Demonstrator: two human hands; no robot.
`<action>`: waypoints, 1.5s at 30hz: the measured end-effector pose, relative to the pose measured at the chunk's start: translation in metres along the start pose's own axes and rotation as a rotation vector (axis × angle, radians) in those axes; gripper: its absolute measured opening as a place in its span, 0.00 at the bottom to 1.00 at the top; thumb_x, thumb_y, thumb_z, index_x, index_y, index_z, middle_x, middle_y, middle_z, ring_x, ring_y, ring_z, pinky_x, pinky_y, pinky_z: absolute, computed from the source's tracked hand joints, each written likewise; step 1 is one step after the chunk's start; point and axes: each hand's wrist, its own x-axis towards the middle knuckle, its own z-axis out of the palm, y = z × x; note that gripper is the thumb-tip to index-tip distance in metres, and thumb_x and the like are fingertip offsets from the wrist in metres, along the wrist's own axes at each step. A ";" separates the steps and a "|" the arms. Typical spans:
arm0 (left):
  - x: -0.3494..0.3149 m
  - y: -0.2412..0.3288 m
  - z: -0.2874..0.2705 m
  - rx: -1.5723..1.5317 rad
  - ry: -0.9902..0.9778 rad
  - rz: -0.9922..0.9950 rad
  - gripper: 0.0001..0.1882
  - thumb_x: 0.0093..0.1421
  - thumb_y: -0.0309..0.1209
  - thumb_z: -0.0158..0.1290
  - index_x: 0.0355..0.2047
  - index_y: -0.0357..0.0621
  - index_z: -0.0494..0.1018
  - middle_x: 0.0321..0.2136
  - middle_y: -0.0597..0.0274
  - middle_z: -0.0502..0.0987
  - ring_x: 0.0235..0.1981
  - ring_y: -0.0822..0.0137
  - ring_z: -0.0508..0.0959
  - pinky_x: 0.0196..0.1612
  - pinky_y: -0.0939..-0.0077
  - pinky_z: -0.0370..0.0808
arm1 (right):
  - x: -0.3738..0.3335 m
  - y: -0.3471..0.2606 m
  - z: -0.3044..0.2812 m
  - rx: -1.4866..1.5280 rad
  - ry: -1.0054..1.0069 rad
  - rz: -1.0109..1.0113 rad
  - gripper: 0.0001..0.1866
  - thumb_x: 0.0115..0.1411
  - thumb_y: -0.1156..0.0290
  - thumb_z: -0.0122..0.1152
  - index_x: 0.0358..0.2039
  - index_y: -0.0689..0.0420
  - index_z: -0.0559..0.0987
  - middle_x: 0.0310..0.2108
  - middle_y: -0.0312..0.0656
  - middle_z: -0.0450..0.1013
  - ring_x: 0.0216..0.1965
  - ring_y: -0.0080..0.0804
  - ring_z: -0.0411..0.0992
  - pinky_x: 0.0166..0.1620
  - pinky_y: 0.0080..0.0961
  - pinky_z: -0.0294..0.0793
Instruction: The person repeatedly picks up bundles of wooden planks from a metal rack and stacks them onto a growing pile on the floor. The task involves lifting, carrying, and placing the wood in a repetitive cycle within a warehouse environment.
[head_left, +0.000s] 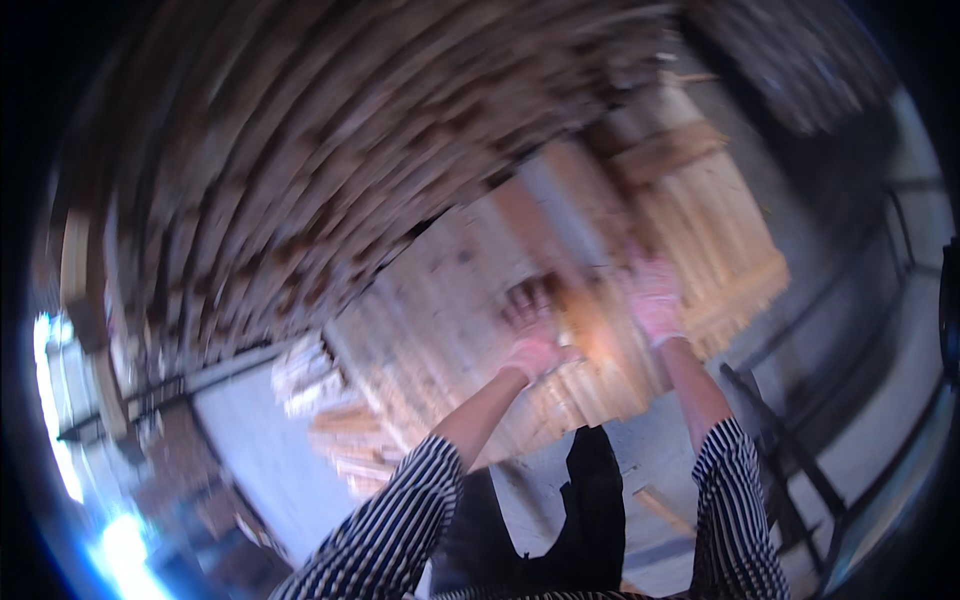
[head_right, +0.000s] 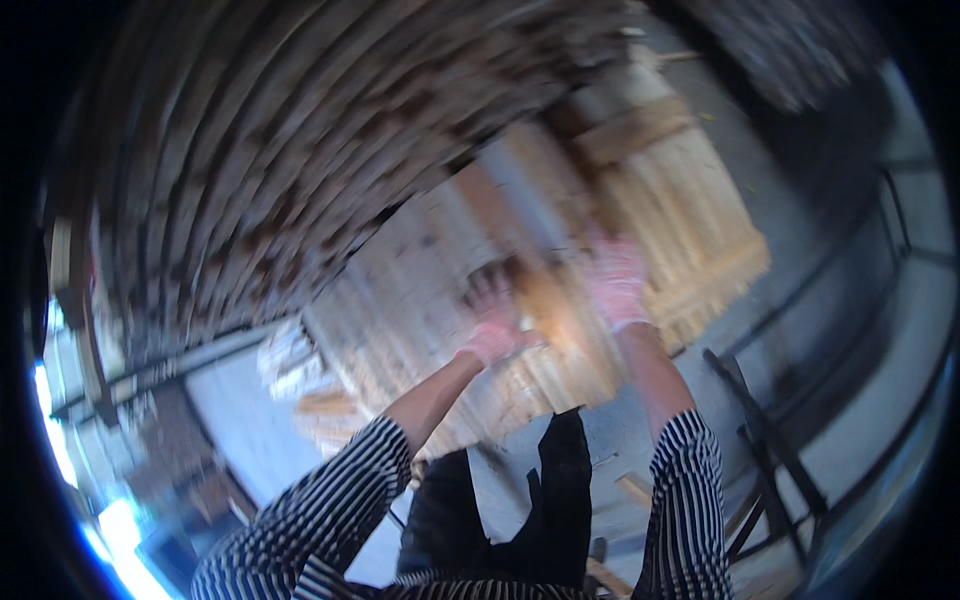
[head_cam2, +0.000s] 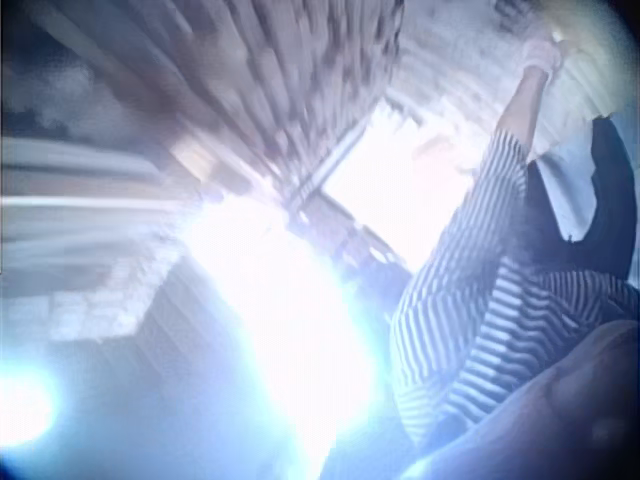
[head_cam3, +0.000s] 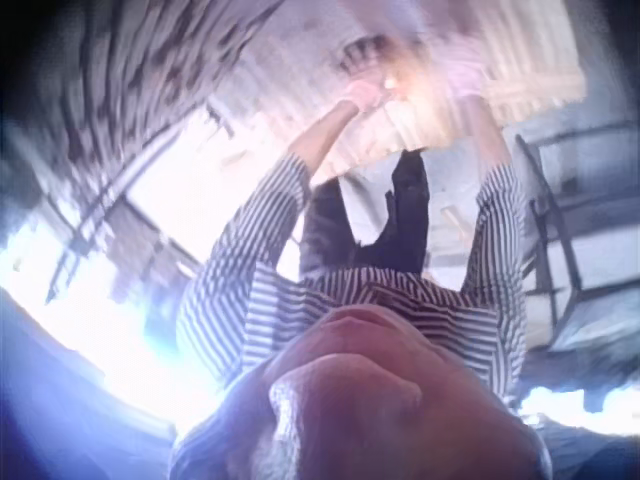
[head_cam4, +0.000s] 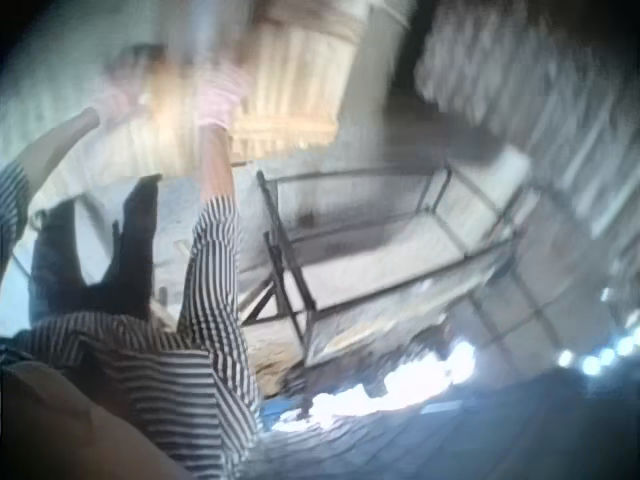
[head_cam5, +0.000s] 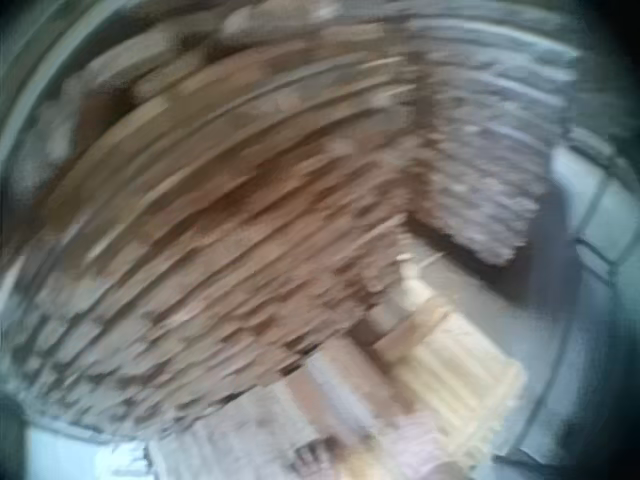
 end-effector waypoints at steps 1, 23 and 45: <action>-0.001 -0.008 -0.003 -0.031 -0.002 -0.014 0.83 0.37 0.61 0.72 0.73 0.37 0.24 0.73 0.29 0.24 0.73 0.29 0.23 0.69 0.28 0.27 | 0.003 -0.007 0.003 0.022 -0.052 -0.007 0.33 0.66 0.54 0.54 0.71 0.46 0.63 0.60 0.62 0.66 0.59 0.60 0.66 0.63 0.47 0.66; -0.273 -0.442 0.229 -1.828 1.051 -0.816 0.29 0.67 0.43 0.58 0.60 0.33 0.68 0.54 0.52 0.76 0.54 0.64 0.73 0.59 0.75 0.67 | -0.185 -0.297 0.090 0.256 -0.308 -0.320 0.34 0.65 0.63 0.64 0.68 0.58 0.66 0.69 0.49 0.62 0.71 0.44 0.57 0.72 0.37 0.55; -0.240 -0.538 0.333 -2.688 0.468 -0.851 0.19 0.63 0.34 0.61 0.52 0.43 0.73 0.36 0.63 0.80 0.37 0.65 0.80 0.38 0.70 0.78 | -0.285 -0.687 0.537 -0.597 -1.037 -0.511 0.62 0.40 0.44 0.82 0.69 0.61 0.60 0.68 0.58 0.59 0.70 0.50 0.59 0.69 0.42 0.61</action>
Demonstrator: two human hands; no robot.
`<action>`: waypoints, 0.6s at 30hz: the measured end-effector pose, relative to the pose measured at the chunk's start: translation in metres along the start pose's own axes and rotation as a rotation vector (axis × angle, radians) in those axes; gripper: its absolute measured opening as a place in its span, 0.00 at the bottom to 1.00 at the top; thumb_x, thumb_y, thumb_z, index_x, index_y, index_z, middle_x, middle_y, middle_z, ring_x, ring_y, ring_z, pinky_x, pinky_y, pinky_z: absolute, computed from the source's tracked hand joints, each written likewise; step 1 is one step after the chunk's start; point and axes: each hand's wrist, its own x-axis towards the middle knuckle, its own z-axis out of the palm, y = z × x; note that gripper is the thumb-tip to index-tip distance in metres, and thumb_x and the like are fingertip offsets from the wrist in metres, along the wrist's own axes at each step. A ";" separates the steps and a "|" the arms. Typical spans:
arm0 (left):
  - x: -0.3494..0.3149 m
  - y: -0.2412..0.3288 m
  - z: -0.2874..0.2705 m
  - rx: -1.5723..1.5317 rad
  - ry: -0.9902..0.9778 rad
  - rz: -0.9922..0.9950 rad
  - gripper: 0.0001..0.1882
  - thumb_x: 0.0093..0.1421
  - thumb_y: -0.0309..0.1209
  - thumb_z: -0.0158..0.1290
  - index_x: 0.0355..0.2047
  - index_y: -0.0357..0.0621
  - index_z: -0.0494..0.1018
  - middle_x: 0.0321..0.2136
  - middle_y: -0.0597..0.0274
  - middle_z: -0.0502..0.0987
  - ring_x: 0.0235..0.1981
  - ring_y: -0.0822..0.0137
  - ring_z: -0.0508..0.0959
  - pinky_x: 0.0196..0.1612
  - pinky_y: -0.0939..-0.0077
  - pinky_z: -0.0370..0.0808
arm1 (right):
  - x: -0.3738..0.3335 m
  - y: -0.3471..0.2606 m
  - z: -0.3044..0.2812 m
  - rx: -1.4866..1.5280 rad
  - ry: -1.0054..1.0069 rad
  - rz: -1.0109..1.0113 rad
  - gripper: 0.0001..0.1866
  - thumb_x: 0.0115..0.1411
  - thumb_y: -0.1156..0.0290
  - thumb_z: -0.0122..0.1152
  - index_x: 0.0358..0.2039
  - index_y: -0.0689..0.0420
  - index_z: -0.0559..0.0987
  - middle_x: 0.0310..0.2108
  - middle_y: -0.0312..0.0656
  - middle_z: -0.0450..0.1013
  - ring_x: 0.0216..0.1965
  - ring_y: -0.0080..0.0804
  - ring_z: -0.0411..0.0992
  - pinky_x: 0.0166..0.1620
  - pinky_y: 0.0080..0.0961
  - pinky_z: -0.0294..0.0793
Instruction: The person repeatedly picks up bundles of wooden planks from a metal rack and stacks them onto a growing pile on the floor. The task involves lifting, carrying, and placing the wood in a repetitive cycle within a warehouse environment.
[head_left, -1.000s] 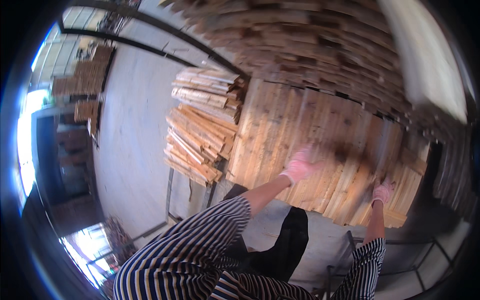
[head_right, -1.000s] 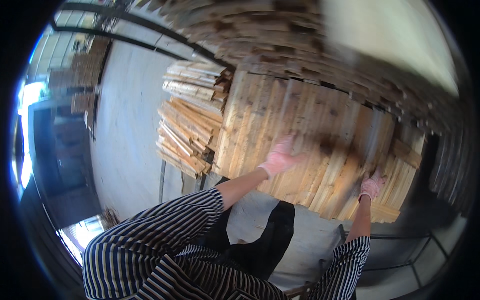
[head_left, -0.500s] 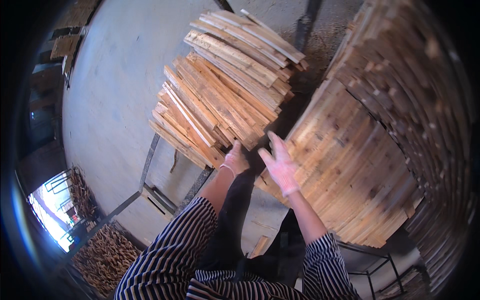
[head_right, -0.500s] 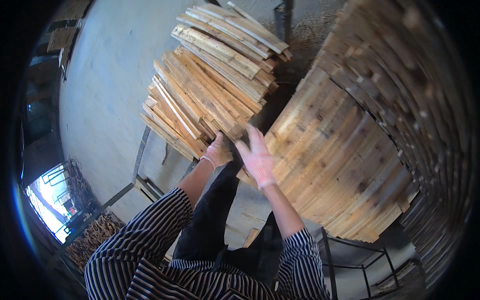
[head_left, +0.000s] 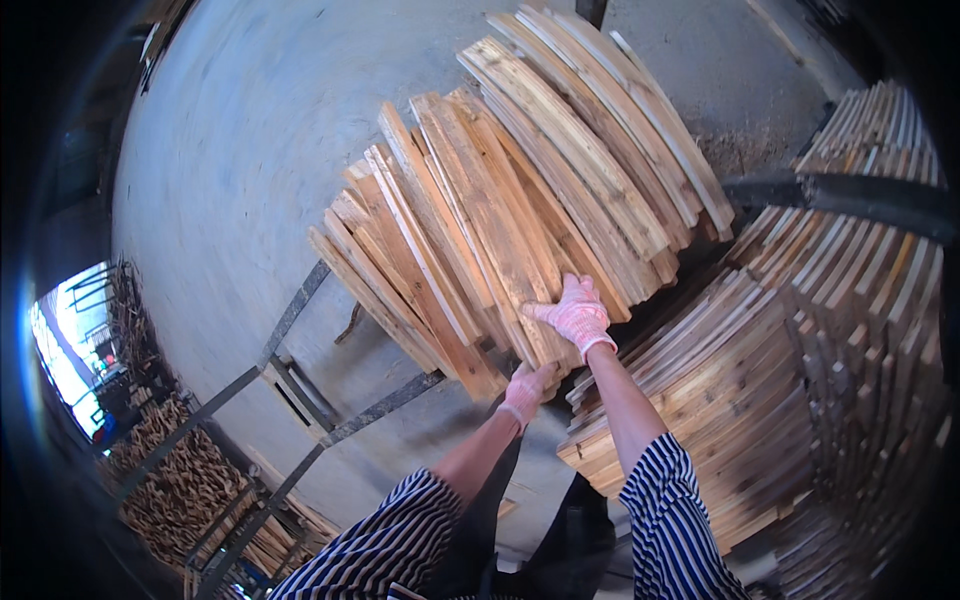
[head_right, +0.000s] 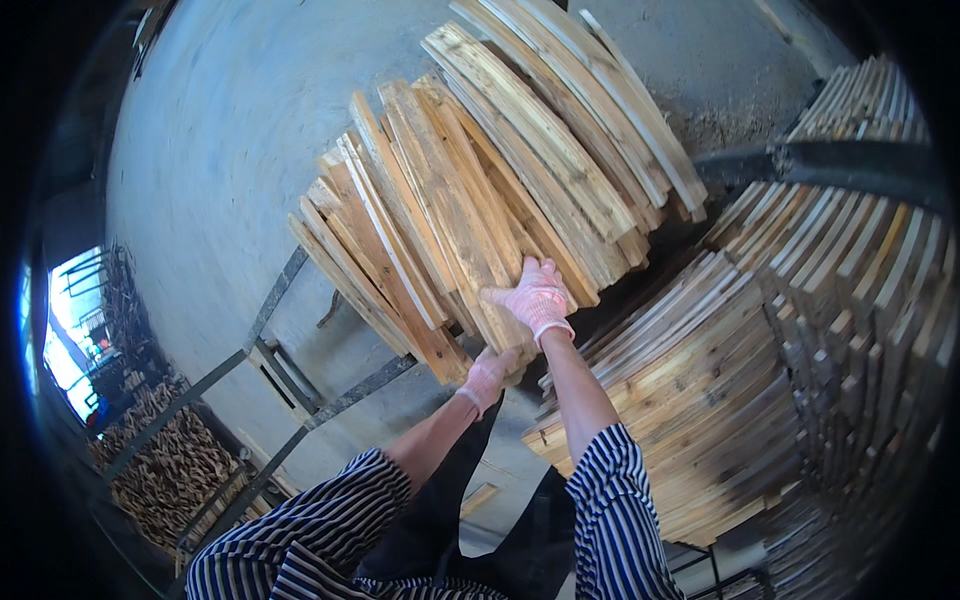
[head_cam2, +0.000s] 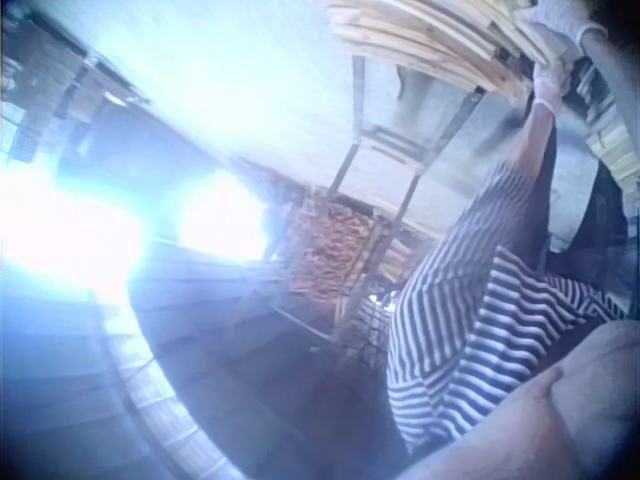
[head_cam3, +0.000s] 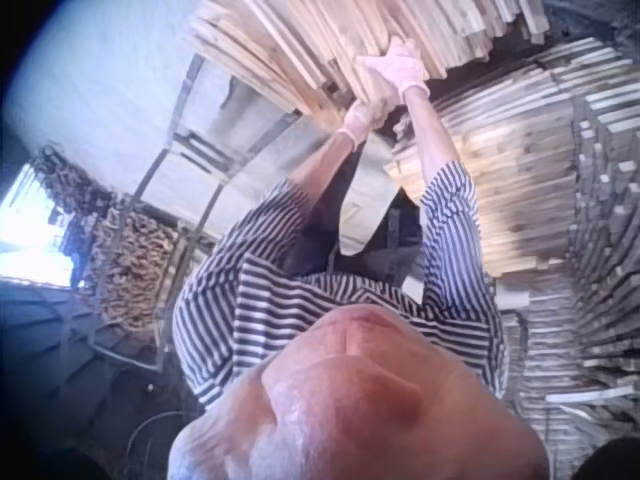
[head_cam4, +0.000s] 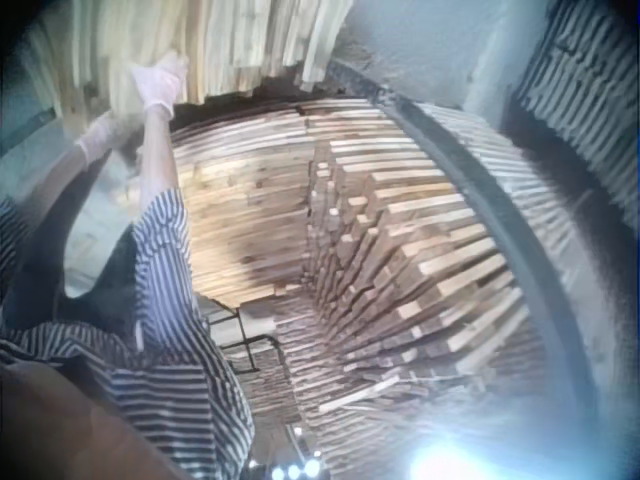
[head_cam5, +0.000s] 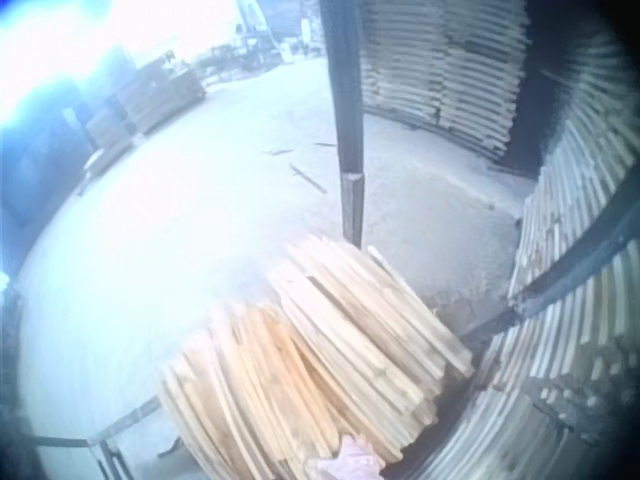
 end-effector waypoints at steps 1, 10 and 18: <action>-0.028 0.017 0.014 -0.028 -0.052 -0.029 0.20 0.64 0.34 0.61 0.53 0.43 0.72 0.37 0.62 0.80 0.38 0.66 0.80 0.38 0.71 0.78 | 0.001 0.010 -0.006 0.062 0.004 -0.015 0.63 0.40 0.40 0.80 0.69 0.64 0.60 0.66 0.59 0.61 0.69 0.51 0.60 0.69 0.41 0.61; -0.204 0.124 0.011 0.067 -0.332 0.073 0.30 0.63 0.43 0.64 0.58 0.41 0.68 0.43 0.59 0.79 0.40 0.65 0.82 0.39 0.66 0.83 | -0.070 0.004 -0.055 1.240 -0.549 0.030 0.49 0.51 0.43 0.76 0.63 0.65 0.70 0.56 0.49 0.75 0.56 0.36 0.75 0.58 0.36 0.76; -0.249 0.144 0.027 0.368 -0.922 -0.022 0.52 0.56 0.58 0.65 0.71 0.47 0.54 0.56 0.56 0.73 0.54 0.60 0.76 0.56 0.63 0.76 | -0.138 0.053 -0.051 1.288 -0.489 0.128 0.48 0.55 0.42 0.73 0.67 0.59 0.67 0.55 0.46 0.76 0.55 0.35 0.75 0.56 0.37 0.79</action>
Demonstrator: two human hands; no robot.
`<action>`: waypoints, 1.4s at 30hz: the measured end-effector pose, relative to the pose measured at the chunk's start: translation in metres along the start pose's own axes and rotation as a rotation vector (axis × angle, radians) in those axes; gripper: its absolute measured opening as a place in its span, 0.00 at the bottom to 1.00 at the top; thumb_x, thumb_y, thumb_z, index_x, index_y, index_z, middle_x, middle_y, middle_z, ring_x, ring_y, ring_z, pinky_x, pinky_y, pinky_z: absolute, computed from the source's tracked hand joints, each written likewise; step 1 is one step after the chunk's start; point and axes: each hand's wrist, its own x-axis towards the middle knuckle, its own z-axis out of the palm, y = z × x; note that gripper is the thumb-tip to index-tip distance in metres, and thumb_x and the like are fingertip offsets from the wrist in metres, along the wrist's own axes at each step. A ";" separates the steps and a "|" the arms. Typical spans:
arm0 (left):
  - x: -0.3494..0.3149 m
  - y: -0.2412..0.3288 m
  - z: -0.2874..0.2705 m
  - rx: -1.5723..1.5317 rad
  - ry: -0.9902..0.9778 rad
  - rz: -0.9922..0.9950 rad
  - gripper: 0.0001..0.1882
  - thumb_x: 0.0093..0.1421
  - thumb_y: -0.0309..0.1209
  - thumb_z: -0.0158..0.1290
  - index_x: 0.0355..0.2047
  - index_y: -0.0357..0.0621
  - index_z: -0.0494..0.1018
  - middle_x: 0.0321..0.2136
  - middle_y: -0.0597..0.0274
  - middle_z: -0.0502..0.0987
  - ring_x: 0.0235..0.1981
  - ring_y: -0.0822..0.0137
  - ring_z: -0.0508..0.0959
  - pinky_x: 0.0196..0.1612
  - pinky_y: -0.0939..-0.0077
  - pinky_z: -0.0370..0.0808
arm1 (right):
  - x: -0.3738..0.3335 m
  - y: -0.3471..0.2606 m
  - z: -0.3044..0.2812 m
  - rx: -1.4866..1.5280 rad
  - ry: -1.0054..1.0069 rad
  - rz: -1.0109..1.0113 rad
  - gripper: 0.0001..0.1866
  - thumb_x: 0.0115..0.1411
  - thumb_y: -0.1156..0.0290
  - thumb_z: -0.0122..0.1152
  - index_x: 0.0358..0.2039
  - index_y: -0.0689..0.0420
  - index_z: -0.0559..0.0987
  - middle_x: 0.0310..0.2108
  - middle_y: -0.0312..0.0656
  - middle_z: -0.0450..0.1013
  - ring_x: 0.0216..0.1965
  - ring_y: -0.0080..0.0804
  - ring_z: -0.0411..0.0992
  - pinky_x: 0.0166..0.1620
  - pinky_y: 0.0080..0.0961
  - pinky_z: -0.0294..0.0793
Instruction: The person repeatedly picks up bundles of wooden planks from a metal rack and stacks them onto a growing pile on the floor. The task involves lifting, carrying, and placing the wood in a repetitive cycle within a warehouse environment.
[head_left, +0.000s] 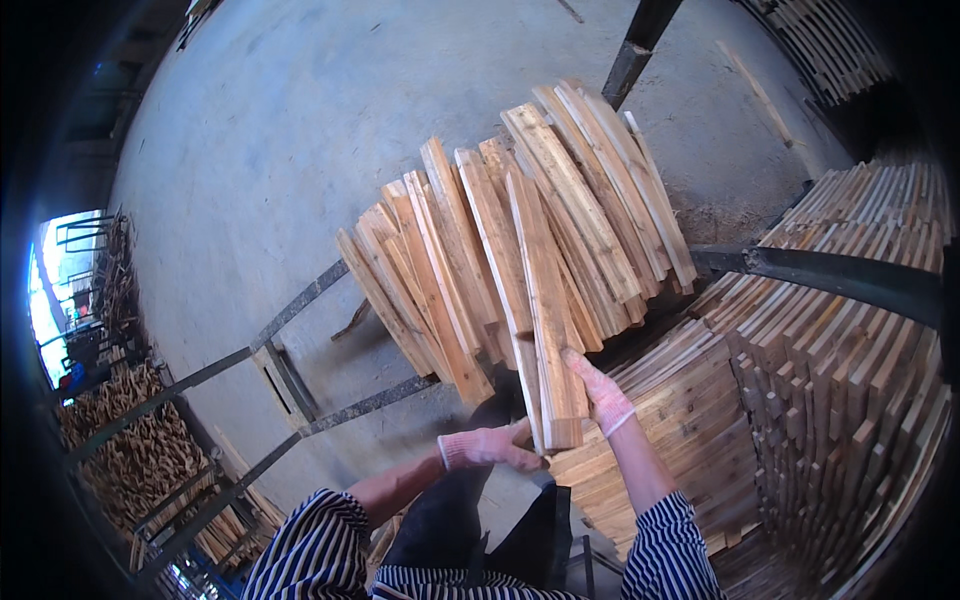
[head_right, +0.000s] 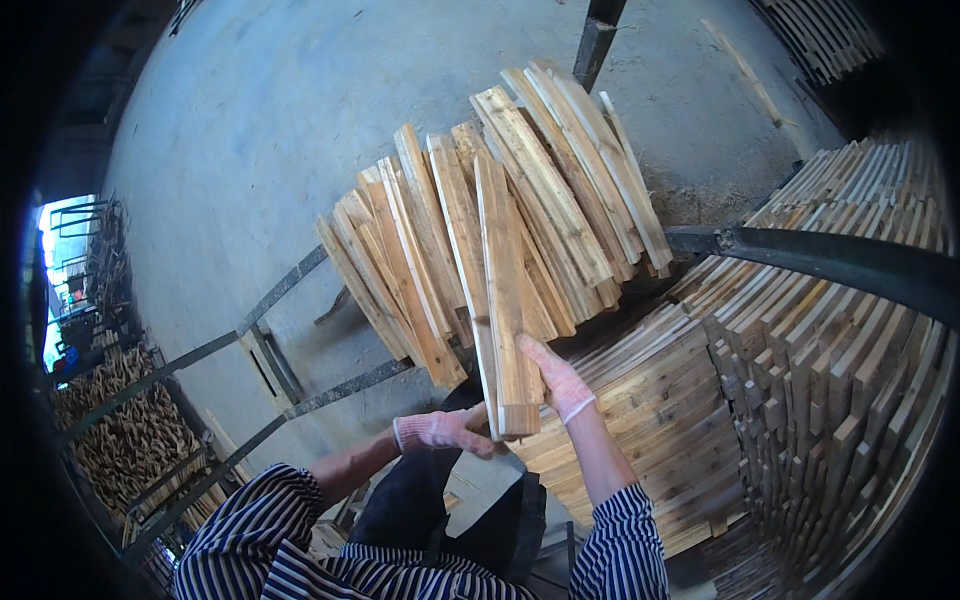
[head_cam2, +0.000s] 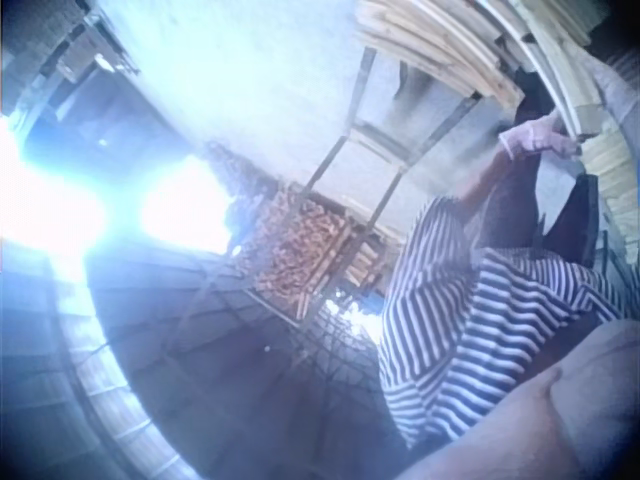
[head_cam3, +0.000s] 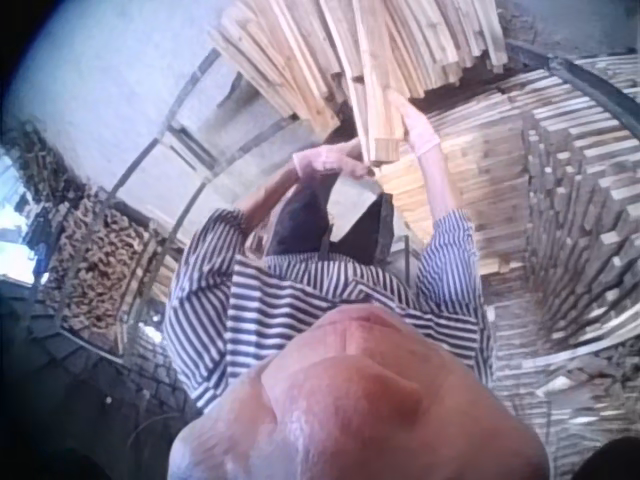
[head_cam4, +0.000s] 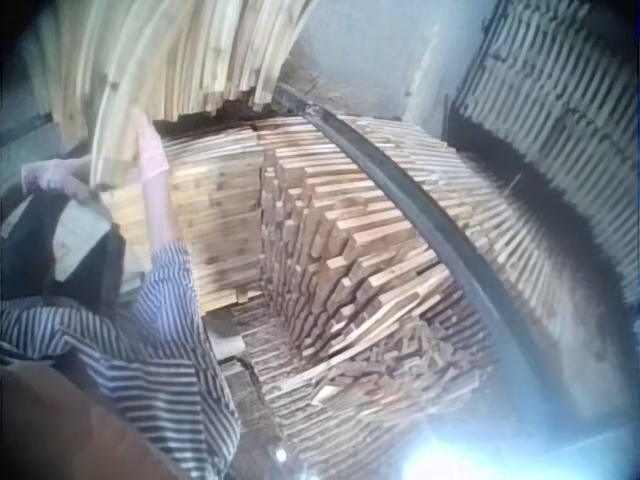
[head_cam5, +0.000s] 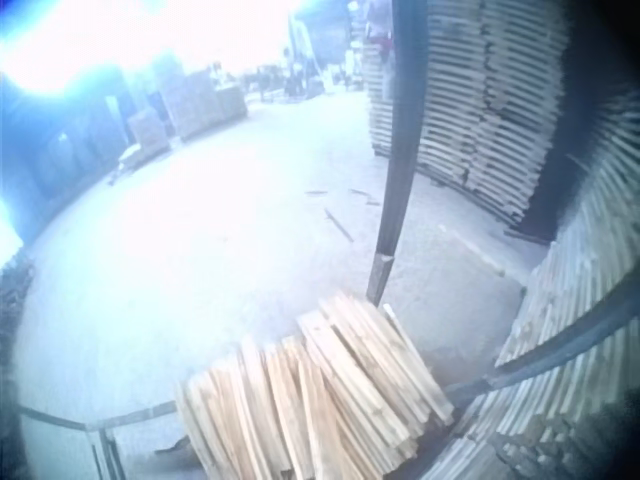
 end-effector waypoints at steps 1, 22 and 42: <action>-0.006 0.005 0.004 0.007 -0.106 0.053 0.55 0.55 0.60 0.66 0.72 0.47 0.52 0.59 0.55 0.71 0.57 0.59 0.74 0.58 0.61 0.74 | -0.013 -0.003 0.001 0.030 -0.023 0.013 0.48 0.55 0.42 0.72 0.67 0.59 0.66 0.55 0.46 0.76 0.54 0.35 0.76 0.54 0.37 0.80; 0.128 -0.059 0.063 -0.667 0.653 0.441 0.19 0.59 0.31 0.62 0.50 0.39 0.77 0.48 0.52 0.81 0.50 0.54 0.80 0.57 0.52 0.76 | -0.324 0.149 -0.105 -0.053 0.158 -0.038 0.50 0.53 0.42 0.74 0.66 0.62 0.65 0.56 0.43 0.73 0.55 0.32 0.73 0.57 0.33 0.75; 0.121 -0.087 0.204 -0.482 0.285 0.461 0.52 0.58 0.73 0.48 0.71 0.50 0.57 0.66 0.54 0.66 0.63 0.49 0.69 0.68 0.51 0.64 | -0.433 0.209 -0.119 -0.025 0.007 -0.171 0.59 0.54 0.51 0.76 0.73 0.67 0.50 0.62 0.46 0.67 0.63 0.34 0.64 0.65 0.28 0.63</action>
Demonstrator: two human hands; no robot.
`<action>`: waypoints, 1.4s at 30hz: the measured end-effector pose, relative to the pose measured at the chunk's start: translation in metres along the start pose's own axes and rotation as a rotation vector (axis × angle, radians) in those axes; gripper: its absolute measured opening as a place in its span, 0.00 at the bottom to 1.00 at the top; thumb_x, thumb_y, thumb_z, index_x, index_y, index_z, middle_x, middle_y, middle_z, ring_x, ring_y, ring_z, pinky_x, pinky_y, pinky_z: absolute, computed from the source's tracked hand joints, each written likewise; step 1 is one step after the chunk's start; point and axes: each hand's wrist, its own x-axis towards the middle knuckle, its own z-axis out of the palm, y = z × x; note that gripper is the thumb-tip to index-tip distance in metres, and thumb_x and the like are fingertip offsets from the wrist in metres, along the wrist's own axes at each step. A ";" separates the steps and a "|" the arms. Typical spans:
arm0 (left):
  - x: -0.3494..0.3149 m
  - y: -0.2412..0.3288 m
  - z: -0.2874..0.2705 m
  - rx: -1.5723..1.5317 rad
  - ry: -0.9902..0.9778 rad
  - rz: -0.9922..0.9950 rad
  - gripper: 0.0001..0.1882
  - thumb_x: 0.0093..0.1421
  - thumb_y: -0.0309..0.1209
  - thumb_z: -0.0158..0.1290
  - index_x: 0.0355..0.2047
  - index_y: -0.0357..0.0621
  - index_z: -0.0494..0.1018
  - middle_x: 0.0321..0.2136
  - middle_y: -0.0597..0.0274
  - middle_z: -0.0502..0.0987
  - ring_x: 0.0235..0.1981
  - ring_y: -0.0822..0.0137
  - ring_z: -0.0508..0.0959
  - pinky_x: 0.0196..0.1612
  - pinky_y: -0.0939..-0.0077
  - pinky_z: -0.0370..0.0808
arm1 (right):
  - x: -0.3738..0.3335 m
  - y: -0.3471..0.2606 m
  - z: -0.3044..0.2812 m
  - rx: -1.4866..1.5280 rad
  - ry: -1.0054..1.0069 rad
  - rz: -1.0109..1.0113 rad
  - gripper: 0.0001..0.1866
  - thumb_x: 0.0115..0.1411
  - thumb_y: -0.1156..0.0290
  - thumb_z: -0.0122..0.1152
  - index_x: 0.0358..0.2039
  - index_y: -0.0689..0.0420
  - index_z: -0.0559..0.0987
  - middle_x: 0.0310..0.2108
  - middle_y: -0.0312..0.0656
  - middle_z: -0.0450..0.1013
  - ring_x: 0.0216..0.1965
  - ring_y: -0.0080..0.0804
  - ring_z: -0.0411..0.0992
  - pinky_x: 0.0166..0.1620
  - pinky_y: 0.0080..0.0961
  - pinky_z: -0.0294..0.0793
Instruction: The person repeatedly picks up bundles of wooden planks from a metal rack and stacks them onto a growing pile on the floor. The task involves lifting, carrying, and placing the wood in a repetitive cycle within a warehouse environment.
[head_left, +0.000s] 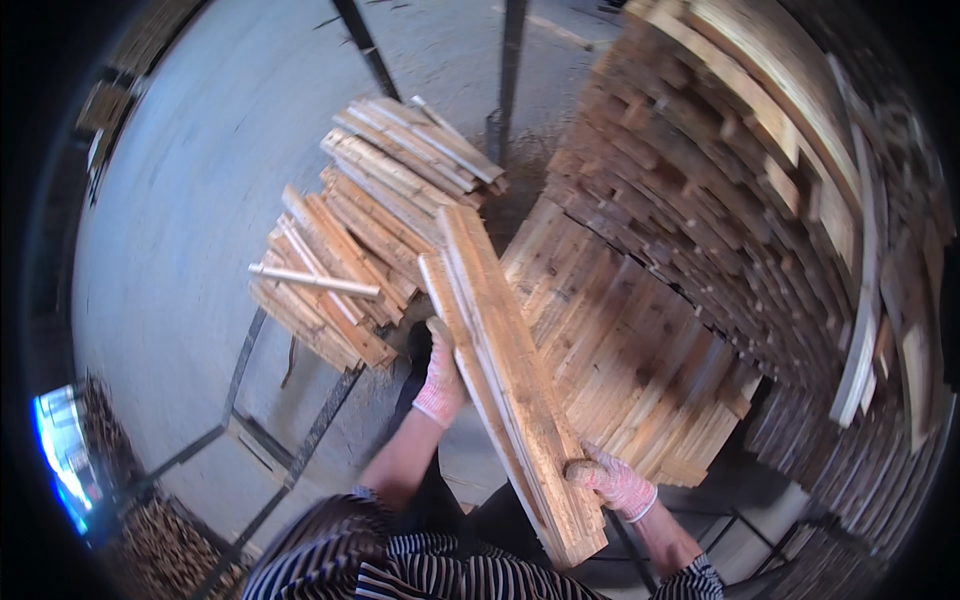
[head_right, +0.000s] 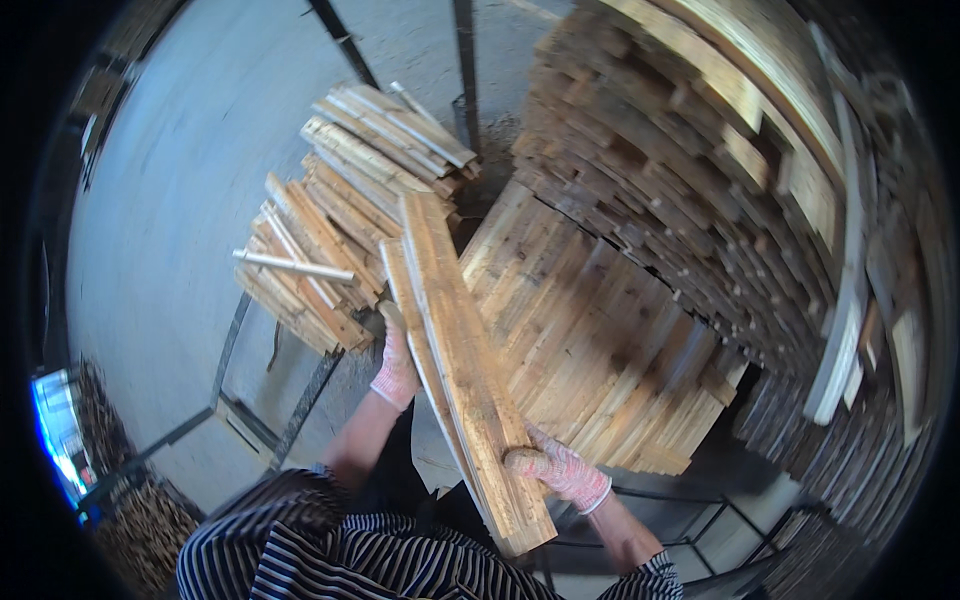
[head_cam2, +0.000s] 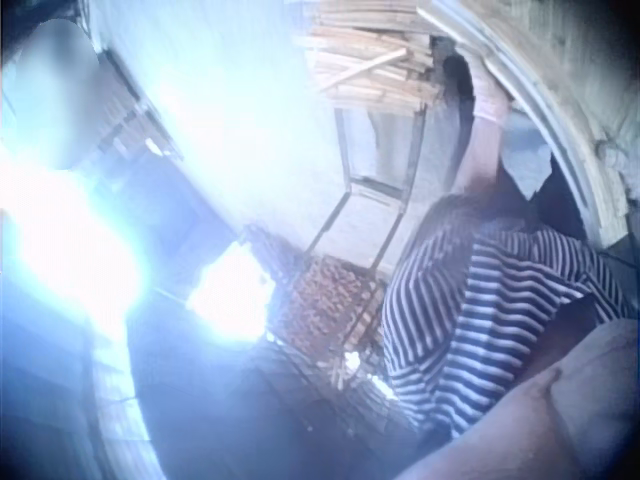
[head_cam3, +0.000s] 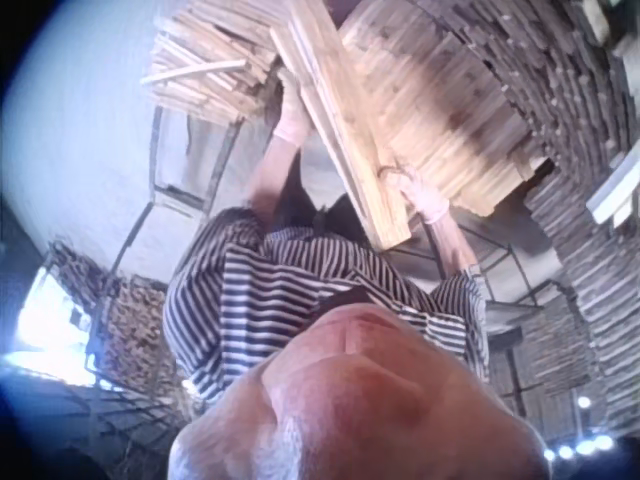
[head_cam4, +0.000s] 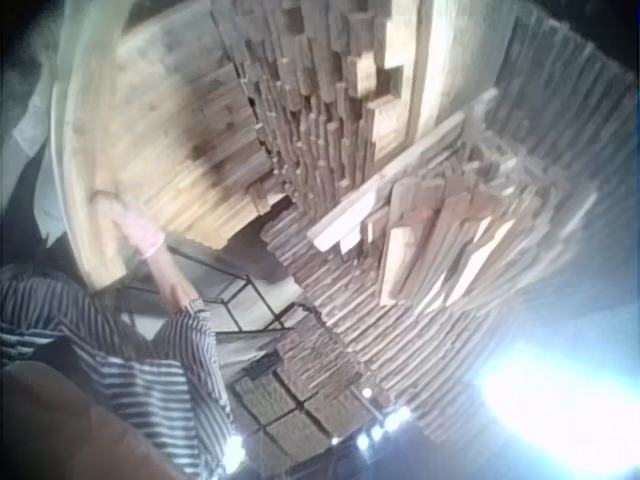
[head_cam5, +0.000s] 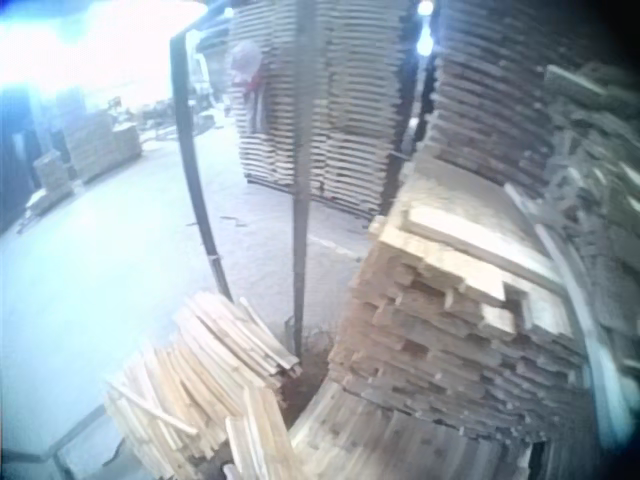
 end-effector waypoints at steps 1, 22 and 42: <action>0.006 0.000 0.008 -0.136 -0.005 -0.002 0.52 0.58 0.72 0.49 0.71 0.50 0.57 0.66 0.53 0.65 0.63 0.49 0.68 0.66 0.51 0.66 | 0.002 -0.002 -0.002 -0.126 -0.056 -0.092 0.61 0.53 0.50 0.78 0.73 0.66 0.50 0.62 0.46 0.66 0.63 0.34 0.63 0.66 0.29 0.62; 0.010 -0.121 0.144 1.391 -0.621 0.013 0.35 0.47 0.32 0.75 0.54 0.37 0.73 0.46 0.57 0.82 0.46 0.65 0.82 0.53 0.67 0.79 | 0.050 0.044 -0.107 -0.665 0.767 -0.404 0.60 0.40 0.50 0.84 0.66 0.64 0.57 0.65 0.62 0.63 0.65 0.53 0.66 0.63 0.41 0.70; 0.085 -0.431 0.045 0.597 -0.116 -0.589 0.32 0.61 0.51 0.59 0.59 0.45 0.72 0.53 0.50 0.78 0.54 0.49 0.77 0.62 0.51 0.72 | -0.068 0.297 -0.448 -0.236 1.618 -0.357 0.35 0.58 0.49 0.66 0.65 0.44 0.72 0.48 0.56 0.72 0.53 0.56 0.71 0.59 0.43 0.70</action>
